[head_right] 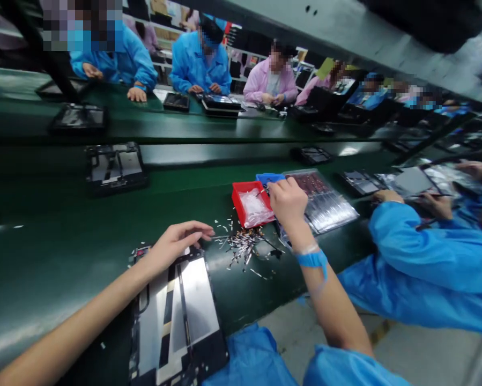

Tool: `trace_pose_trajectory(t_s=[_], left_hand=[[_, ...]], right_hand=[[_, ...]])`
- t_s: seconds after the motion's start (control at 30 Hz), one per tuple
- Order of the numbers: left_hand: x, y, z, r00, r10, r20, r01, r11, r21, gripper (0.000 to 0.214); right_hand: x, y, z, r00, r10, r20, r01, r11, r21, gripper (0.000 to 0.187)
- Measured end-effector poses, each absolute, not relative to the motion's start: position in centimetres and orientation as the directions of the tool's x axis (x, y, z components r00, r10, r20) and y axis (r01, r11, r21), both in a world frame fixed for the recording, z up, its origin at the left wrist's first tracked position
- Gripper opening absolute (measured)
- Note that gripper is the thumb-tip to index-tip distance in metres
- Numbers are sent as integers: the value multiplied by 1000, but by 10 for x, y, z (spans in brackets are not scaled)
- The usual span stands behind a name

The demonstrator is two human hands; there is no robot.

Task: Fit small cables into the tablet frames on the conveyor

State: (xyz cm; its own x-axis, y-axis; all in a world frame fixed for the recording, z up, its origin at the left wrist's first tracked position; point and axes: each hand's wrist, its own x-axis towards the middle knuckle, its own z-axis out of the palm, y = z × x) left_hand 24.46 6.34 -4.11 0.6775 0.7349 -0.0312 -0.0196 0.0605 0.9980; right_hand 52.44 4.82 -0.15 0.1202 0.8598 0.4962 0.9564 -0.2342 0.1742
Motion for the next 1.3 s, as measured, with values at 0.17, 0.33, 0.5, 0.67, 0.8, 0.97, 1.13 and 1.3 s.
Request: trace_pose_trajectory(t_s=[0.17, 0.33, 0.5, 0.67, 0.8, 0.97, 1.13, 1.3], left_hand=[[252, 51, -44, 717, 690, -100, -111, 255, 961, 38], [256, 43, -45, 666, 743, -59, -186, 242, 952, 30], [252, 39, -37, 630, 776, 7, -193, 147, 970, 18], [248, 43, -34, 635, 772, -10, -135, 124, 983, 19], [249, 54, -45, 690, 712, -127, -150, 313, 938, 36], [251, 61, -53, 683, 714, -154, -194, 381, 904, 50], [252, 58, -48, 667, 720, -190, -189, 411, 892, 61], [251, 51, -45, 660, 737, -143, -71, 251, 965, 69]], right_hand=[[442, 25, -20, -419, 648, 636, 901, 383, 203, 26], [404, 10, -15, -404, 548, 733, 860, 499, 102, 22], [398, -2, -4, -362, 576, 733, 867, 497, 38, 15], [401, 2, -7, -328, 598, 731, 884, 467, 14, 12], [438, 27, -20, -139, 642, 754, 977, 215, -3, 17], [449, 34, -38, -52, 700, 713, 995, 95, -21, 20], [402, 8, -34, -325, 644, 693, 868, 495, -53, 12], [384, -2, -25, -342, 682, 646, 892, 453, -6, 8]])
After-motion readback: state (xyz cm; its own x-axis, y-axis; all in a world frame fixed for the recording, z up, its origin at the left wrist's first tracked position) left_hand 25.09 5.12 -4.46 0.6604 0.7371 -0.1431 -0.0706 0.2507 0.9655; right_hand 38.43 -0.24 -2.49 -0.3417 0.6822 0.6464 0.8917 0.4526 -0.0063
